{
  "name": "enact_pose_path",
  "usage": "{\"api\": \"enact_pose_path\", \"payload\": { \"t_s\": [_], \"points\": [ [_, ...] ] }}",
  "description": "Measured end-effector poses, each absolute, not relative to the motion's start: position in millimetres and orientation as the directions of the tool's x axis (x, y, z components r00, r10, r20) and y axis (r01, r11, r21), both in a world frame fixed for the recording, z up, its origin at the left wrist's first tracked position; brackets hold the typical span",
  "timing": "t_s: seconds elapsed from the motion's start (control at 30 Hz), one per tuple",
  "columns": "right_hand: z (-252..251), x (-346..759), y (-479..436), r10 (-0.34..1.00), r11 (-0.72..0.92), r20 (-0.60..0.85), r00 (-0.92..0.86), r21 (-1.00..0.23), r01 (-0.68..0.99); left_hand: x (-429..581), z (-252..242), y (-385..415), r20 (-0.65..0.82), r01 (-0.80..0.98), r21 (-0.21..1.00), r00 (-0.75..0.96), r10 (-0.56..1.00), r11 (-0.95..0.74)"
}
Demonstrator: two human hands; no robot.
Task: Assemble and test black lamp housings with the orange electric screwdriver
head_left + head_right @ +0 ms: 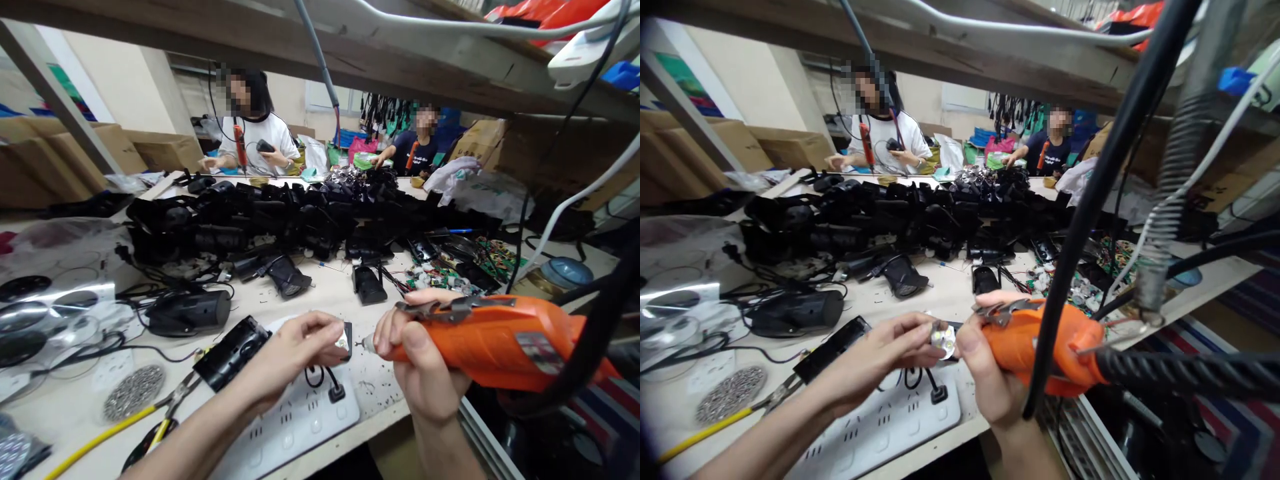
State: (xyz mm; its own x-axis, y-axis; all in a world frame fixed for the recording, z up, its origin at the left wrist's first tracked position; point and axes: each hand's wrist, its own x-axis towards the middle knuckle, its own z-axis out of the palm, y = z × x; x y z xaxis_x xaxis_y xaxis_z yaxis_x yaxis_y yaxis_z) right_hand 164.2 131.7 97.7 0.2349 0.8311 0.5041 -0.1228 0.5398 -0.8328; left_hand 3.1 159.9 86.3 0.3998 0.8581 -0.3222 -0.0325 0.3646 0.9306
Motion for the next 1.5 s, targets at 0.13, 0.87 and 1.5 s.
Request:
{"api": "enact_pose_path", "payload": {
  "t_s": [0.13, 0.87, 1.5],
  "points": [
    [104, 165, 147, 0.822, 0.566, 0.528, 0.214, -0.797, -0.209, -7, 75, 187, -0.123, 0.326, 0.945, 0.259, 0.958, 0.033],
    [106, 138, 164, 0.917, 0.376, 0.390, 0.087, -0.769, -0.517, 10, 29, 197, -0.034, 0.543, 0.797, 0.475, 0.879, -0.263],
    [91, 133, 177, 0.917, 0.382, 0.388, 0.094, -0.784, -0.488, 8, 27, 198, -0.020, 0.516, 0.814, 0.486, 0.874, -0.268]
  ]
}}
